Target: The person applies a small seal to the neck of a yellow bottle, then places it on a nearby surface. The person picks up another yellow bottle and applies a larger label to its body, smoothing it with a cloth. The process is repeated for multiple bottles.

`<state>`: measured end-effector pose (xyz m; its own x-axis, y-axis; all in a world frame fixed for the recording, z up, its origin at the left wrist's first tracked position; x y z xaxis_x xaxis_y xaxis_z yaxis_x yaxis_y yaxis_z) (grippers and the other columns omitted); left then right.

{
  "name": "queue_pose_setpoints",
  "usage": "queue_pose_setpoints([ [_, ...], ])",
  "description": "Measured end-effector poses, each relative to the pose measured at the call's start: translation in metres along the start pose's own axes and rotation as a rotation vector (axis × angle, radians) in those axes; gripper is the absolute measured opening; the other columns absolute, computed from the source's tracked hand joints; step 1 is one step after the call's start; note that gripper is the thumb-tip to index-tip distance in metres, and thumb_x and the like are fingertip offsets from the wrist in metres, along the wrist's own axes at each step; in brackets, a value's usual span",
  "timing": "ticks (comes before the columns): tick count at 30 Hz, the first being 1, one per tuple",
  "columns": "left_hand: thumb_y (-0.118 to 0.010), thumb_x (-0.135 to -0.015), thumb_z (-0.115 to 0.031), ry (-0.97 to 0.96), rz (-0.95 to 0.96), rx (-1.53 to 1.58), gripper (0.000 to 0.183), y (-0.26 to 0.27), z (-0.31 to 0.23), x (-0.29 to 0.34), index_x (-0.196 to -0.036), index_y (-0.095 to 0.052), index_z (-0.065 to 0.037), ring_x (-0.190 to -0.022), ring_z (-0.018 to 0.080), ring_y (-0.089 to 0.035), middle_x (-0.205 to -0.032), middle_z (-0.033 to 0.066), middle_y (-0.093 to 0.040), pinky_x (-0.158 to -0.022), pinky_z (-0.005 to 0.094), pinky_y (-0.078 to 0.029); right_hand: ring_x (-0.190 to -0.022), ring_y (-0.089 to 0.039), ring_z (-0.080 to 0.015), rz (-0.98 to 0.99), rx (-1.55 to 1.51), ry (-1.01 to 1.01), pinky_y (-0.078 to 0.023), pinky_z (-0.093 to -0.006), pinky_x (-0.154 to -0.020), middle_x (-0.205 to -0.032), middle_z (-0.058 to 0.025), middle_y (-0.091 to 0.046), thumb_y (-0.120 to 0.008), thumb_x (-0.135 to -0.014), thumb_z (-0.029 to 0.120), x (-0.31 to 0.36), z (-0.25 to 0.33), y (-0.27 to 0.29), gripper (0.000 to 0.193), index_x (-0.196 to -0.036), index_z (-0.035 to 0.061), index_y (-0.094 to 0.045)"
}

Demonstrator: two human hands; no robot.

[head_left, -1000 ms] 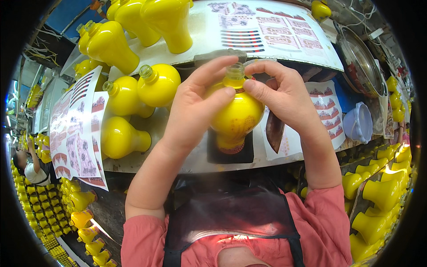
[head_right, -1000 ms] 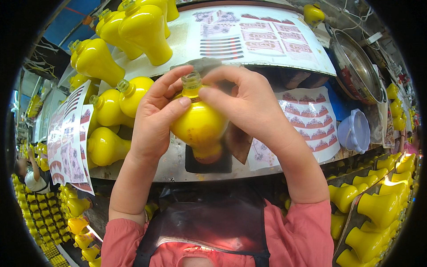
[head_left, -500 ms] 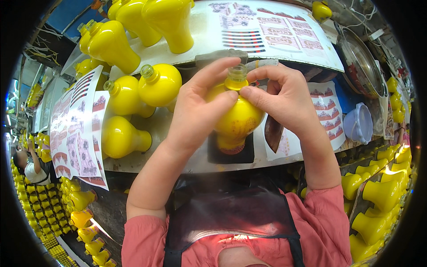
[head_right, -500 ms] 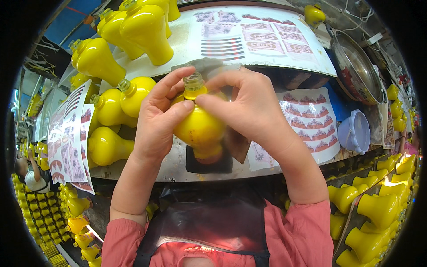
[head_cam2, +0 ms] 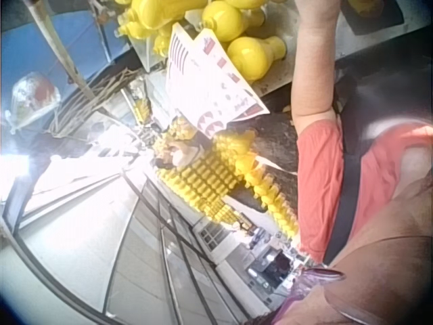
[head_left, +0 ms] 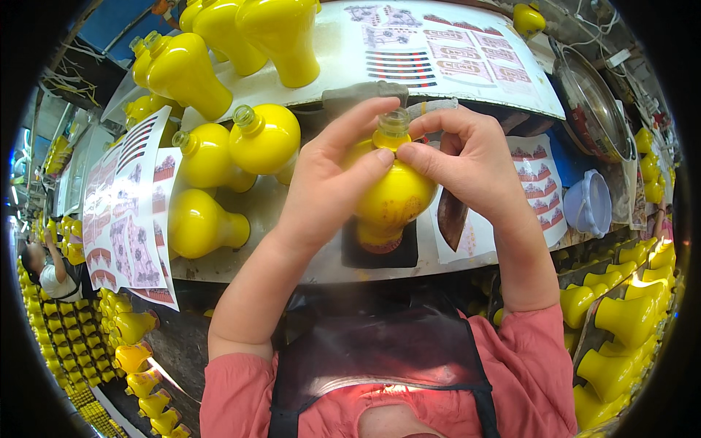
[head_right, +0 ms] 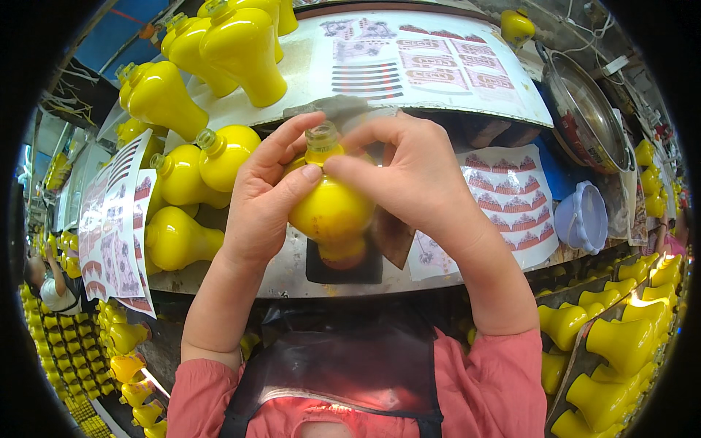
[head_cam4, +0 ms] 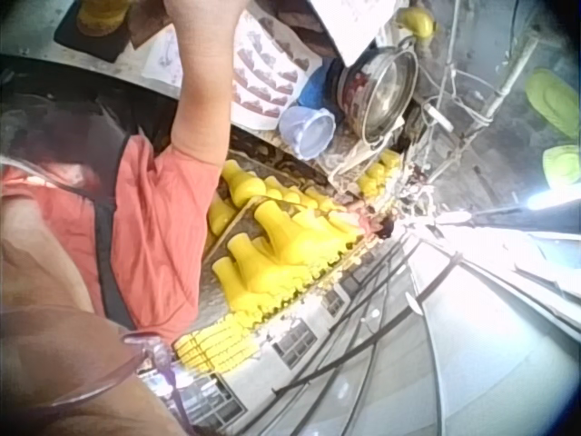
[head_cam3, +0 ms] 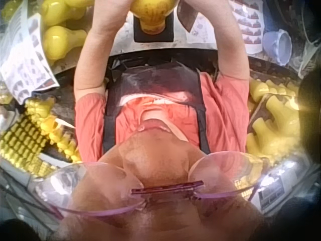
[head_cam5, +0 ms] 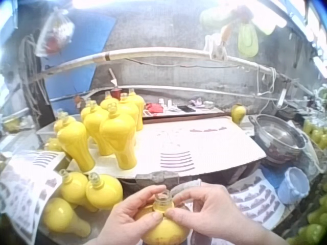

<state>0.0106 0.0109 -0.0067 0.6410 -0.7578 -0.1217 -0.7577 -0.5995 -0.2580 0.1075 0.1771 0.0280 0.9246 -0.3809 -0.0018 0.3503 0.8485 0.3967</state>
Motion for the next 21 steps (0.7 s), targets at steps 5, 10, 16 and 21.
queue_pose_setpoints([
  [5,-0.065,-0.093,-0.003,-0.004,0.015,-0.007,0.052,0.000,-0.001,0.001,-0.145,-0.058,-0.005,-0.118,0.0140,-0.061,-0.130,0.0101,-0.066,-0.102,0.0313,-0.050,-0.052,-0.042,0.0004,-0.019,0.103,0.075,-0.030,-0.0208,-0.050,-0.058,0.0074,-0.051,-0.083,-0.083,0.019,-0.001,0.004,-0.001,0.028,-0.100,-0.0009,-0.075],
  [10,-0.065,-0.093,-0.003,-0.013,0.006,-0.045,0.051,0.000,-0.001,0.001,-0.144,-0.058,-0.005,-0.118,0.0143,-0.061,-0.130,0.0099,-0.066,-0.102,0.0316,-0.050,-0.059,-0.049,-0.0012,0.024,0.022,0.085,-0.038,-0.0202,-0.055,-0.064,0.0054,-0.055,-0.082,-0.086,0.019,-0.002,0.002,0.002,0.029,-0.104,-0.0019,-0.075],
  [16,-0.070,-0.092,-0.009,0.027,-0.029,0.076,0.041,0.001,-0.007,-0.004,-0.132,-0.065,-0.003,-0.114,0.0136,-0.062,-0.125,0.0072,-0.068,-0.101,0.0304,-0.050,-0.067,-0.055,-0.0037,0.044,0.098,0.189,-0.044,-0.0215,-0.060,-0.076,0.0018,-0.061,-0.078,-0.091,0.019,-0.002,-0.004,0.007,0.027,-0.109,-0.0010,-0.074],
  [21,-0.076,-0.090,-0.012,-0.170,-0.078,-0.438,0.025,-0.005,-0.021,-0.012,-0.110,-0.070,0.001,-0.106,0.0127,-0.065,-0.108,0.0063,-0.071,-0.094,0.0288,-0.052,-0.064,-0.053,-0.0024,0.071,0.103,0.228,-0.042,-0.0216,-0.058,-0.073,0.0033,-0.059,-0.074,-0.094,0.018,-0.003,-0.007,0.007,0.019,-0.101,0.0008,-0.069],
])
Point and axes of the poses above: each hand's wrist, its own x-axis away from the middle knuckle, its own y-axis out of the back of the hand, z = x × y, the point moved 2 cm from there along -x, towards the middle knuckle
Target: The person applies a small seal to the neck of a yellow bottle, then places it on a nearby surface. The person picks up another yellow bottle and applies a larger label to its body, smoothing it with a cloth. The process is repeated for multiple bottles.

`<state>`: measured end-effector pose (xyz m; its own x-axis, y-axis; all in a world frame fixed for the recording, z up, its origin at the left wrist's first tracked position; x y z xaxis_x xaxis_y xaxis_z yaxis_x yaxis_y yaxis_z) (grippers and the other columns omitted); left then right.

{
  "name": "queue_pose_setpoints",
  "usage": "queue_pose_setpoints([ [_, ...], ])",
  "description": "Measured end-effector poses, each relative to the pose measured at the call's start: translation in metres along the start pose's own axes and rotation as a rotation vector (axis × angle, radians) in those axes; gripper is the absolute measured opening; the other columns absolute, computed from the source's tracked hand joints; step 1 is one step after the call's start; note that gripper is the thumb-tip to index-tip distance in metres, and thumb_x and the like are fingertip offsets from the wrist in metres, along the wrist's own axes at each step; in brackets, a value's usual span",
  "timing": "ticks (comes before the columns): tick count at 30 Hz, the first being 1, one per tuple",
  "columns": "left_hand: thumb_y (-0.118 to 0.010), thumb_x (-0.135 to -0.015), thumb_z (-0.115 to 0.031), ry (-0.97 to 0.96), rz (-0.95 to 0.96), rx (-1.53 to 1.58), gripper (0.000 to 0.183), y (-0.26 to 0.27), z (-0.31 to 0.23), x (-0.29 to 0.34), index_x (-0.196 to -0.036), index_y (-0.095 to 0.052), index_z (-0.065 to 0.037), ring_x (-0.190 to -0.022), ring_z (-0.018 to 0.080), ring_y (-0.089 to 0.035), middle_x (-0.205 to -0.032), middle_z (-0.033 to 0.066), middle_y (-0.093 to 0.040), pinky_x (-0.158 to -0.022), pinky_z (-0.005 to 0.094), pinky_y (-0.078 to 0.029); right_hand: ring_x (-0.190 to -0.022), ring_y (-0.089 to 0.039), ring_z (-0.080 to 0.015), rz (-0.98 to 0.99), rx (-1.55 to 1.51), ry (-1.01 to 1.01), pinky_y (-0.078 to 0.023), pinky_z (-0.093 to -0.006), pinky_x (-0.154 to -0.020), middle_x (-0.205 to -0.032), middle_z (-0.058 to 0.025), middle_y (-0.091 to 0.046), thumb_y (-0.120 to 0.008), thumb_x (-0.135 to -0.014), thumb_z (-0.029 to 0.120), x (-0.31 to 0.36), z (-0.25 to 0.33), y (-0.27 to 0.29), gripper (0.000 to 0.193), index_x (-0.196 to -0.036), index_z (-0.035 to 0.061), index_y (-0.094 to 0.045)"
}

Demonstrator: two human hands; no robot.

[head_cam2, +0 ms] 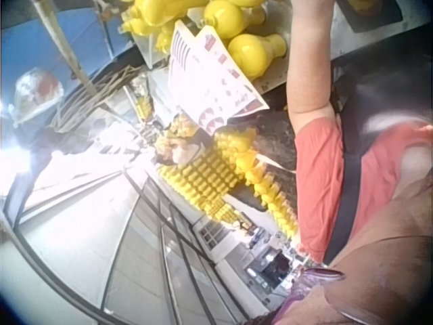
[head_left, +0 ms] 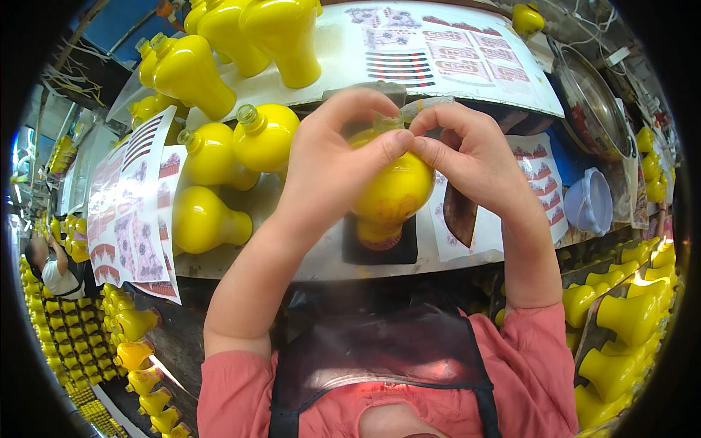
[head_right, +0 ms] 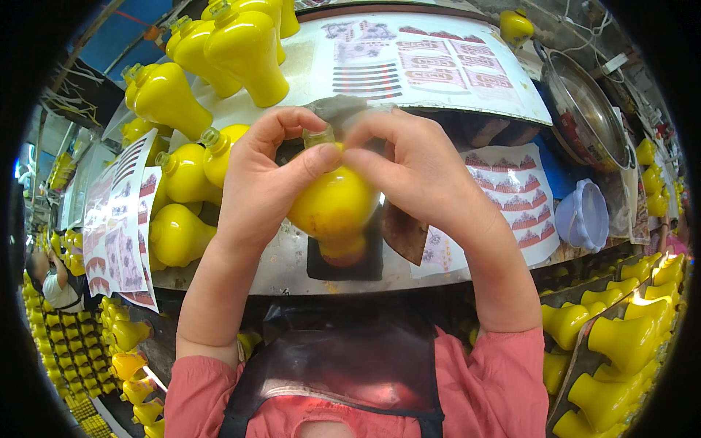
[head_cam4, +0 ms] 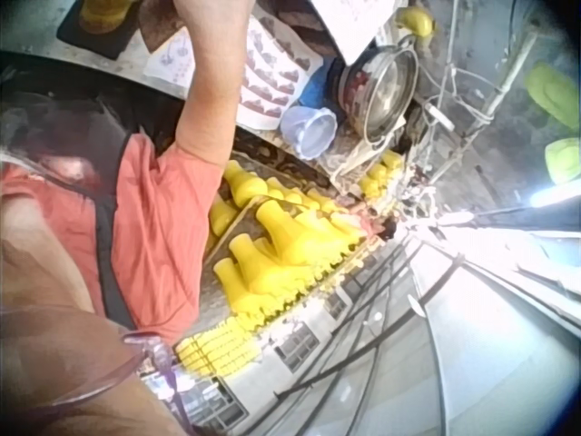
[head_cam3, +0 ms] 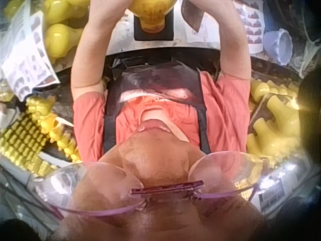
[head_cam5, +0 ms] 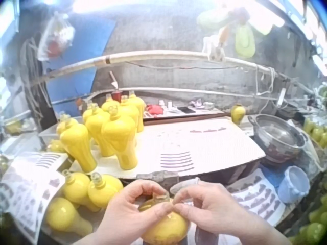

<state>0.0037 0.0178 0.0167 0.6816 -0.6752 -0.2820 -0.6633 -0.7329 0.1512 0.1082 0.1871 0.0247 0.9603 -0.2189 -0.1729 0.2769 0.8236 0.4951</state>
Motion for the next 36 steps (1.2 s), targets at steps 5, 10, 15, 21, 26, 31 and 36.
queue_pose_setpoints([
  [5,-0.075,-0.090,-0.008,0.138,0.054,0.155,0.018,0.002,-0.008,-0.002,-0.105,-0.069,0.002,-0.098,0.0108,-0.067,-0.103,0.0051,-0.071,-0.087,0.0258,-0.054,-0.062,-0.049,-0.0009,0.004,-0.023,-0.012,-0.038,-0.0213,-0.055,-0.072,0.0050,-0.058,-0.072,-0.094,0.015,0.009,0.005,0.005,0.015,-0.096,0.0021,-0.064],
  [10,-0.070,-0.095,-0.006,0.191,0.053,0.290,0.017,0.001,-0.007,0.002,-0.110,-0.068,-0.001,-0.097,0.0102,-0.067,-0.106,0.0043,-0.072,-0.087,0.0253,-0.054,-0.060,-0.046,0.0000,-0.018,-0.058,-0.013,-0.035,-0.0208,-0.054,-0.072,0.0060,-0.056,-0.072,-0.093,0.013,0.017,0.006,0.003,0.012,-0.094,0.0027,-0.065],
  [15,-0.065,-0.099,-0.003,0.205,0.119,0.310,0.019,0.001,-0.006,0.009,-0.117,-0.064,-0.002,-0.109,0.0146,-0.066,-0.121,0.0108,-0.071,-0.098,0.0307,-0.053,-0.060,-0.046,0.0002,-0.074,-0.074,0.005,-0.034,-0.0208,-0.053,-0.071,0.0055,-0.055,-0.072,-0.093,0.012,0.019,0.001,-0.001,0.012,-0.092,0.0023,-0.065],
  [21,-0.067,-0.092,-0.001,0.136,0.166,0.215,0.031,0.001,-0.004,0.012,-0.123,-0.063,-0.002,-0.116,0.0150,-0.062,-0.122,0.0070,-0.067,-0.106,0.0313,-0.047,-0.059,-0.045,-0.0003,-0.130,-0.037,0.052,-0.034,-0.0211,-0.052,-0.070,0.0052,-0.055,-0.072,-0.092,0.012,0.017,-0.001,-0.004,0.012,-0.090,0.0018,-0.066],
  [26,-0.069,-0.087,-0.001,0.133,0.157,0.156,0.038,0.002,-0.004,0.014,-0.124,-0.063,-0.002,-0.119,0.0150,-0.060,-0.121,0.0052,-0.067,-0.109,0.0319,-0.044,-0.059,-0.046,-0.0003,-0.120,-0.047,-0.003,-0.034,-0.0214,-0.052,-0.069,0.0056,-0.056,-0.073,-0.090,0.011,0.023,0.002,0.000,0.012,-0.091,0.0013,-0.067],
  [31,-0.069,-0.086,0.000,0.156,0.159,0.133,0.037,0.003,-0.006,0.015,-0.122,-0.064,-0.002,-0.120,0.0149,-0.060,-0.122,0.0054,-0.067,-0.109,0.0318,-0.044,-0.059,-0.047,-0.0006,-0.132,-0.051,0.011,-0.035,-0.0217,-0.052,-0.070,0.0049,-0.057,-0.075,-0.089,0.011,0.021,0.000,-0.002,0.012,-0.092,0.0001,-0.071],
  [36,-0.065,-0.089,-0.002,0.118,0.156,0.204,0.033,0.003,-0.007,0.015,-0.122,-0.064,-0.003,-0.117,0.0145,-0.061,-0.120,0.0047,-0.067,-0.107,0.0310,-0.045,-0.060,-0.050,-0.0009,-0.109,-0.040,0.038,-0.037,-0.0209,-0.054,-0.071,0.0039,-0.060,-0.075,-0.089,0.011,0.014,-0.002,-0.001,0.013,-0.094,-0.0009,-0.073],
])
Point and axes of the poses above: each hand's wrist, its own x-axis away from the middle knuckle, its own y-axis out of the back of the hand, z = x × y, the point moved 2 cm from there along -x, towards the middle knuckle
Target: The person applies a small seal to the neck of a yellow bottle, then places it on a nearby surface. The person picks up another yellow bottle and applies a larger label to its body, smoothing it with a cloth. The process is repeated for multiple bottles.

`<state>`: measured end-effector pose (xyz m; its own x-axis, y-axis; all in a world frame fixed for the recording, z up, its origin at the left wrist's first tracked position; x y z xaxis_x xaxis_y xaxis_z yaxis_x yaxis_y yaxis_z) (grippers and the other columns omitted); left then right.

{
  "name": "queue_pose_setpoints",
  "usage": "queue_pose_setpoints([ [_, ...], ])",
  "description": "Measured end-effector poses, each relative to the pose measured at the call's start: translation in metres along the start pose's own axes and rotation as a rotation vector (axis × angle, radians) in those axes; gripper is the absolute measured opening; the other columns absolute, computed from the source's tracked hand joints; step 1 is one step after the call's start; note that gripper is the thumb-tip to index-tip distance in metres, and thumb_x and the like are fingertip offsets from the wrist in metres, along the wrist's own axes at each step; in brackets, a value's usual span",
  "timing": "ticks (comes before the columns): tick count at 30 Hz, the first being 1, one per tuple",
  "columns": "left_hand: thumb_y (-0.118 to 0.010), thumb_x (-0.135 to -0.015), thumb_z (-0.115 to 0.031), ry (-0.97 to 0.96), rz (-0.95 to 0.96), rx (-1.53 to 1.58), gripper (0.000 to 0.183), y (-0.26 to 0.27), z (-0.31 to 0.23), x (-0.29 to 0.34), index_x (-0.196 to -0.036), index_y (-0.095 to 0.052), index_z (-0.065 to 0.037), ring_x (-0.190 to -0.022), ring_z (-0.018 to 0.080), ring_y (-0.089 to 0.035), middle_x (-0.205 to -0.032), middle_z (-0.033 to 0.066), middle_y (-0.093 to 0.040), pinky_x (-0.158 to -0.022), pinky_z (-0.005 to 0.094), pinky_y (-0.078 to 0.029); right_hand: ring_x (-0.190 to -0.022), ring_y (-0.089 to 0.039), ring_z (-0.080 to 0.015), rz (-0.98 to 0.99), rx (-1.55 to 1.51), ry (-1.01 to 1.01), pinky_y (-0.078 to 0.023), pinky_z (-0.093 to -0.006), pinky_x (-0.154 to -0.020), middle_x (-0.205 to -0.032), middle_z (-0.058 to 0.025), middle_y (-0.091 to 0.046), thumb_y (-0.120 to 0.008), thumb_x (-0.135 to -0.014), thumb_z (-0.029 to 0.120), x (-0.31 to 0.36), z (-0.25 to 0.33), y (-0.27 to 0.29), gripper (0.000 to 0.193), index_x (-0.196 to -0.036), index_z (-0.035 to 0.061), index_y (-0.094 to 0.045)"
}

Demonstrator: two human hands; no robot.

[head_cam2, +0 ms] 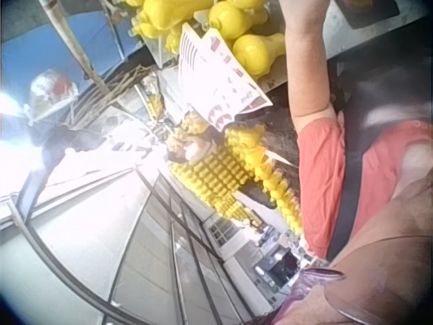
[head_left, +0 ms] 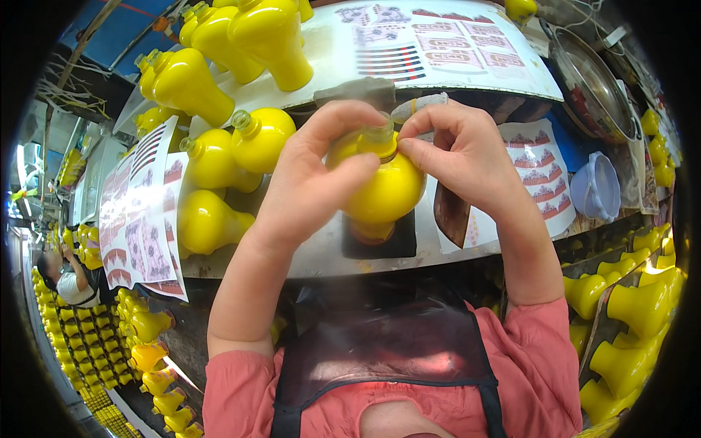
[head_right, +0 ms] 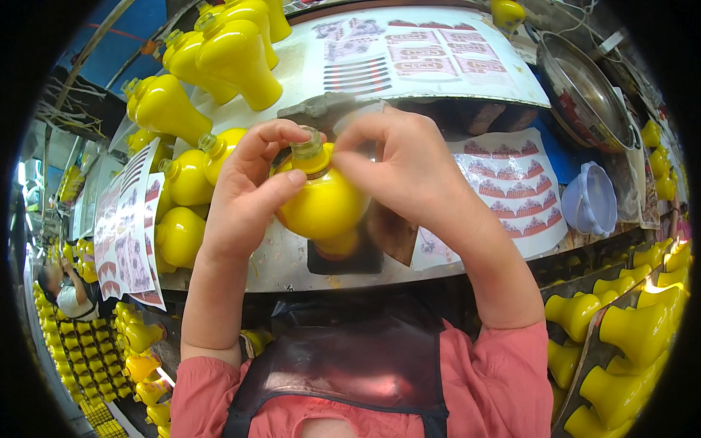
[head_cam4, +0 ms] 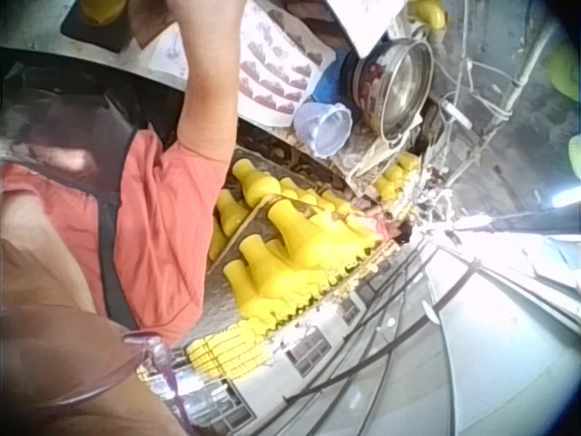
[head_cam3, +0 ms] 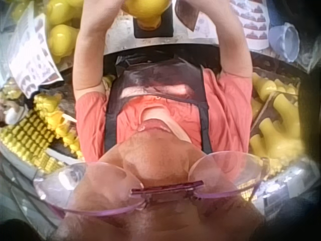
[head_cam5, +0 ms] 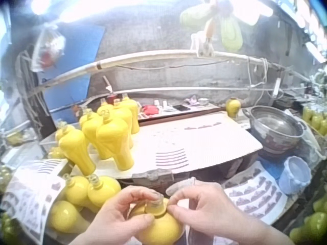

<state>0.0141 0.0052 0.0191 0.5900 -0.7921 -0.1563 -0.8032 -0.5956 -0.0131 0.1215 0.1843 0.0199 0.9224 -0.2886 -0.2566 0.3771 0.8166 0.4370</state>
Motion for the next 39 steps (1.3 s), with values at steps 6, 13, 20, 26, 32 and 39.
queue_pose_setpoints([
  [6,-0.060,-0.093,0.000,0.061,0.035,0.155,0.033,0.005,0.001,0.002,-0.125,-0.064,-0.003,-0.119,0.0135,-0.059,-0.124,0.0043,-0.066,-0.108,0.0307,-0.045,-0.064,-0.053,0.0001,0.068,-0.071,-0.128,-0.040,-0.0190,-0.056,-0.077,0.0036,-0.063,-0.074,-0.090,0.011,-0.002,0.001,0.002,0.014,-0.097,-0.0009,-0.073],
  [13,-0.062,-0.094,0.001,-0.007,0.061,0.054,0.038,0.006,0.009,0.002,-0.131,-0.063,-0.004,-0.125,0.0131,-0.057,-0.130,0.0035,-0.065,-0.111,0.0310,-0.044,-0.066,-0.054,0.0000,0.091,-0.095,-0.152,-0.041,-0.0182,-0.058,-0.079,0.0036,-0.064,-0.074,-0.092,0.011,-0.002,-0.003,0.001,0.014,-0.099,-0.0010,-0.072],
  [20,-0.070,-0.090,-0.001,-0.028,0.026,0.010,0.036,0.004,0.004,0.001,-0.125,-0.065,-0.003,-0.120,0.0127,-0.059,-0.125,0.0043,-0.066,-0.107,0.0304,-0.046,-0.067,-0.055,0.0003,0.093,-0.091,-0.151,-0.041,-0.0177,-0.058,-0.078,0.0038,-0.064,-0.075,-0.092,0.010,-0.002,-0.004,0.002,0.012,-0.097,-0.0002,-0.071],
  [26,-0.078,-0.086,-0.002,-0.066,-0.094,-0.175,0.022,-0.003,-0.008,0.002,-0.105,-0.068,-0.001,-0.103,0.0118,-0.065,-0.106,0.0028,-0.069,-0.093,0.0281,-0.053,-0.064,-0.051,0.0013,0.074,-0.110,-0.176,-0.037,-0.0178,-0.057,-0.073,0.0062,-0.060,-0.076,-0.091,0.011,0.006,0.004,0.001,0.012,-0.096,0.0019,-0.069],
  [32,-0.074,-0.089,0.003,-0.077,-0.093,0.061,0.018,0.002,-0.007,0.009,-0.106,-0.069,0.001,-0.104,0.0126,-0.067,-0.111,0.0074,-0.071,-0.092,0.0279,-0.055,-0.060,-0.049,-0.0003,0.028,-0.113,-0.160,-0.036,-0.0199,-0.057,-0.068,0.0070,-0.057,-0.076,-0.089,0.011,0.020,0.016,-0.003,0.011,-0.091,0.0024,-0.070],
  [39,-0.071,-0.091,0.004,-0.034,-0.065,0.184,0.018,0.002,-0.001,0.017,-0.109,-0.070,0.000,-0.114,0.0172,-0.066,-0.118,0.0117,-0.072,-0.099,0.0310,-0.053,-0.055,-0.047,-0.0026,-0.045,0.043,0.029,-0.037,-0.0222,-0.059,-0.057,0.0047,-0.055,-0.076,-0.085,0.010,0.017,0.020,-0.014,0.007,-0.085,0.0049,-0.071],
])
Point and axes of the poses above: each hand's wrist, its own x-axis away from the middle knuckle, its own y-axis out of the back of the hand, z = x × y, the point moved 2 cm from there along -x, towards the middle knuckle
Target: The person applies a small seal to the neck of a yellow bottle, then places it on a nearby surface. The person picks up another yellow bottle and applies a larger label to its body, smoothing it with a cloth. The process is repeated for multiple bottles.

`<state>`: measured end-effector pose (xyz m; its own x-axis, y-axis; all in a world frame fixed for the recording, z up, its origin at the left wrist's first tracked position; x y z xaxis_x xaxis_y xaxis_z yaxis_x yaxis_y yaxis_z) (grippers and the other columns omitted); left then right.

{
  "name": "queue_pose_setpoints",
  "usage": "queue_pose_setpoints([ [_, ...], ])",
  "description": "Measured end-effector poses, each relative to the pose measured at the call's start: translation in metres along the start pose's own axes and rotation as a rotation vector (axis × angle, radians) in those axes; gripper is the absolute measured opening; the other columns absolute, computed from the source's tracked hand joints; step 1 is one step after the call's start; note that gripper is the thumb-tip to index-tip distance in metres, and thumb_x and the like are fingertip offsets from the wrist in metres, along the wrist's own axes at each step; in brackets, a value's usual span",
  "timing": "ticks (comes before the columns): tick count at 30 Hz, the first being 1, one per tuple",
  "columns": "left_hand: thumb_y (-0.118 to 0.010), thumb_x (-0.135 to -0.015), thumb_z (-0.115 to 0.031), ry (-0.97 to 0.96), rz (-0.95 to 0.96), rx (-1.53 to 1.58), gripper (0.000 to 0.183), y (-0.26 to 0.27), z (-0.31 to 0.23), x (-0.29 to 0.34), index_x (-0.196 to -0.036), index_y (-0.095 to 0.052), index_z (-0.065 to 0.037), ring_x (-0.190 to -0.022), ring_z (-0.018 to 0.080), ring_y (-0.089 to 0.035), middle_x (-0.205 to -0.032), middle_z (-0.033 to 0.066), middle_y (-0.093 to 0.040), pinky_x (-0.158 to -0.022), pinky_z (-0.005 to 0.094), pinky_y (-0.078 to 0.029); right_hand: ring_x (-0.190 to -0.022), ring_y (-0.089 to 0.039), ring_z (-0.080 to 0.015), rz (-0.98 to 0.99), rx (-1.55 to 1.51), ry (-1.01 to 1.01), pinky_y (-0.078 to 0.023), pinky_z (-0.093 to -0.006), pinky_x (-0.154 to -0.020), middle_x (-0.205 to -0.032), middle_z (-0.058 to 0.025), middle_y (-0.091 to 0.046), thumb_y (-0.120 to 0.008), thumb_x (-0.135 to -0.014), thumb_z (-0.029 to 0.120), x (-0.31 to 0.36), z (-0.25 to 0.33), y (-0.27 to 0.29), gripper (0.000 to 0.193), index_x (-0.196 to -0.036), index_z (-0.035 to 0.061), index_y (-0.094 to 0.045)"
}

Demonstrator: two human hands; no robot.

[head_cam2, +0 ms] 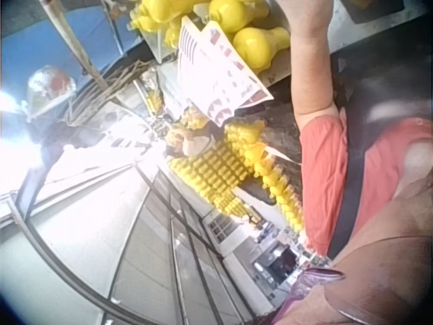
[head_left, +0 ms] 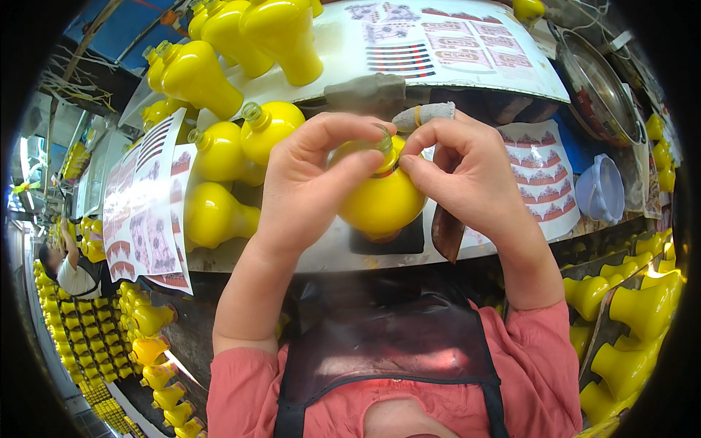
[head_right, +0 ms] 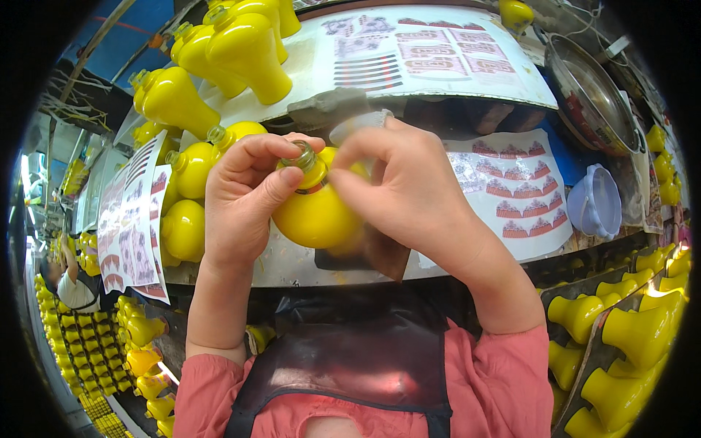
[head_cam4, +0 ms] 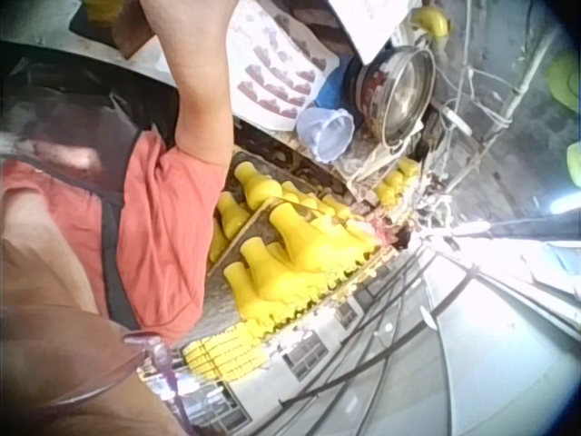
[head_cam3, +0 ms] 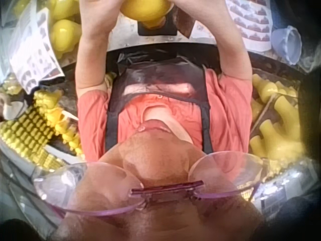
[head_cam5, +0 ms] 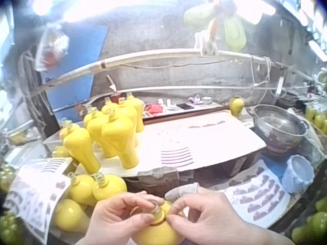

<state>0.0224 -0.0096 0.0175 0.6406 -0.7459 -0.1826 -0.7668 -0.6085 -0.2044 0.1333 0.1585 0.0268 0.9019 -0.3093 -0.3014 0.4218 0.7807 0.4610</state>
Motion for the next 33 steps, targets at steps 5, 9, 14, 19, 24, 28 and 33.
queue_pose_setpoints([
  [5,-0.075,-0.088,0.002,-0.098,-0.001,-0.153,0.018,0.003,-0.003,0.000,-0.105,-0.069,-0.002,-0.110,0.0162,-0.065,-0.112,0.0094,-0.071,-0.099,0.0315,-0.051,-0.056,-0.047,-0.0046,0.009,0.091,0.064,-0.039,-0.0231,-0.062,-0.056,0.0037,-0.055,-0.077,-0.083,0.011,-0.005,0.004,-0.001,0.006,-0.083,0.0064,-0.072],
  [9,-0.078,-0.085,0.002,-0.177,-0.010,-0.396,0.020,0.005,-0.010,0.001,-0.102,-0.068,-0.002,-0.104,0.0139,-0.064,-0.105,0.0064,-0.069,-0.096,0.0302,-0.051,-0.059,-0.049,-0.0055,0.033,0.031,0.010,-0.042,-0.0239,-0.064,-0.068,0.0002,-0.061,-0.075,-0.086,0.011,-0.005,0.003,0.000,0.009,-0.088,0.0030,-0.073],
  [14,-0.076,-0.087,0.005,-0.072,-0.041,-0.121,0.018,0.002,-0.010,0.009,-0.103,-0.067,-0.001,-0.103,0.0138,-0.066,-0.110,0.0070,-0.069,-0.093,0.0285,-0.054,-0.063,-0.054,-0.0071,-0.009,-0.076,-0.073,-0.044,-0.0250,-0.062,-0.087,-0.0043,-0.065,-0.074,-0.091,0.012,-0.005,-0.003,0.003,0.014,-0.096,-0.0013,-0.074],
  [19,-0.070,-0.092,0.007,-0.039,-0.003,0.074,0.019,0.008,0.001,0.003,-0.109,-0.066,-0.001,-0.109,0.0162,-0.067,-0.120,0.0114,-0.070,-0.094,0.0288,-0.055,-0.063,-0.055,-0.0074,0.000,0.004,0.137,-0.043,-0.0245,-0.059,-0.081,-0.0040,-0.063,-0.076,-0.090,0.011,0.001,0.006,0.002,0.014,-0.099,0.0005,-0.076],
  [24,-0.066,-0.096,0.002,-0.029,-0.049,0.009,0.021,0.015,0.008,0.004,-0.117,-0.064,-0.002,-0.117,0.0183,-0.065,-0.127,0.0144,-0.069,-0.103,0.0331,-0.052,-0.054,-0.051,-0.0074,-0.038,0.114,0.134,-0.040,-0.0261,-0.053,-0.074,-0.0037,-0.060,-0.082,-0.083,0.009,0.006,0.014,-0.007,0.016,-0.096,0.0022,-0.077],
  [28,-0.067,-0.096,0.002,-0.065,-0.015,-0.116,0.030,0.021,0.009,0.005,-0.124,-0.060,-0.003,-0.123,0.0236,-0.064,-0.131,0.0168,-0.067,-0.108,0.0382,-0.050,-0.051,-0.050,-0.0079,-0.079,0.153,0.172,-0.038,-0.0264,-0.051,-0.070,-0.0036,-0.058,-0.082,-0.080,0.007,0.001,0.016,-0.012,0.014,-0.092,0.0027,-0.077],
  [33,-0.068,-0.090,0.005,-0.080,0.019,-0.214,0.042,0.024,0.012,0.006,-0.129,-0.057,-0.003,-0.129,0.0245,-0.060,-0.132,0.0149,-0.065,-0.112,0.0392,-0.046,-0.051,-0.050,-0.0080,-0.075,0.196,0.147,-0.038,-0.0259,-0.051,-0.067,-0.0030,-0.057,-0.080,-0.080,0.006,-0.004,0.019,-0.015,0.010,-0.089,0.0027,-0.076],
])
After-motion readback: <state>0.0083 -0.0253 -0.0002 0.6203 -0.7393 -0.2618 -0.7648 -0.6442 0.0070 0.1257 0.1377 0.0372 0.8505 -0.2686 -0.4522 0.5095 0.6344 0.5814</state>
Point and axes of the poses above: each hand's wrist, its own x-axis away from the middle knuckle, its own y-axis out of the back of the hand, z = x × y, the point moved 2 cm from there along -x, towards the middle knuckle
